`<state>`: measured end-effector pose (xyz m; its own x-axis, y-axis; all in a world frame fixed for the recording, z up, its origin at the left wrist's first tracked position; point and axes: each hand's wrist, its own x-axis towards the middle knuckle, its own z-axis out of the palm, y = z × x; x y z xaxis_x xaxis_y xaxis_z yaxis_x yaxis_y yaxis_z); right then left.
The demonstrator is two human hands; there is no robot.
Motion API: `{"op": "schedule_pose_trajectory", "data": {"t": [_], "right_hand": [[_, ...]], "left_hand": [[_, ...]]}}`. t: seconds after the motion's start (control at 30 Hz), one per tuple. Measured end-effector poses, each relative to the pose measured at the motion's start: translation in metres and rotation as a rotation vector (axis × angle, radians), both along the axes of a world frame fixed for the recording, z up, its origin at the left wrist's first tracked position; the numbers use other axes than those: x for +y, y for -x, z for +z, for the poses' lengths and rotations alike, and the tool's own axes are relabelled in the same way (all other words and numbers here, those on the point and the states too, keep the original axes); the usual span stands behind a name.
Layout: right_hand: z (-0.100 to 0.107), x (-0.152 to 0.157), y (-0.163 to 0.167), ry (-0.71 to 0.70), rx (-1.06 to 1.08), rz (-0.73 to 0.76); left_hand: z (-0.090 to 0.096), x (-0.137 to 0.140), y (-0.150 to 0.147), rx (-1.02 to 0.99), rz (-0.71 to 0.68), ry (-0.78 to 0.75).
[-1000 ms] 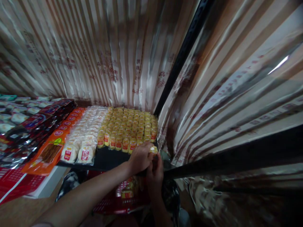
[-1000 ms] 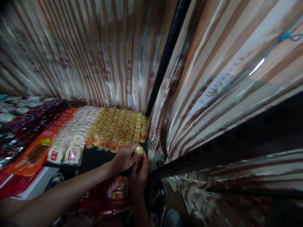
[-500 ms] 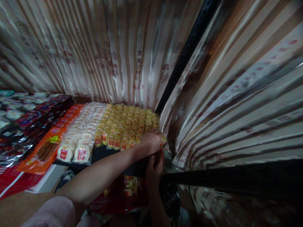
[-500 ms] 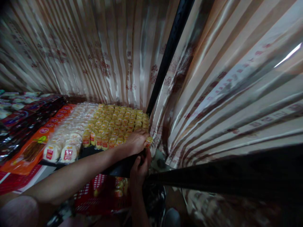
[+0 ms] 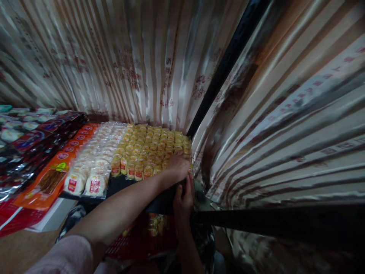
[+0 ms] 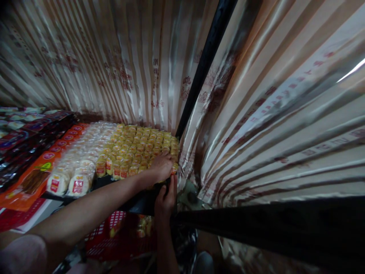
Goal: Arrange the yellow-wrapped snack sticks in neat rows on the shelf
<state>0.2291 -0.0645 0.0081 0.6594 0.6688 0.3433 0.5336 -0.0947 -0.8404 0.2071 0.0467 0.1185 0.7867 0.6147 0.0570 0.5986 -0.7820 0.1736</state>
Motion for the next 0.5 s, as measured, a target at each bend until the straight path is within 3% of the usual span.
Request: {"op": "schedule_pose_trajectory", "data": {"t": [0.33,0.5], "right_hand": [[-0.011,0.007,-0.005,0.048,-0.074,0.039],[-0.003,0.007,-0.002,0.079,-0.069,0.07]], "left_hand": [[-0.008,-0.006,0.008,-0.127,0.055,-0.087],[-0.011,-0.004,0.012,-0.137,-0.079,-0.125]]}}
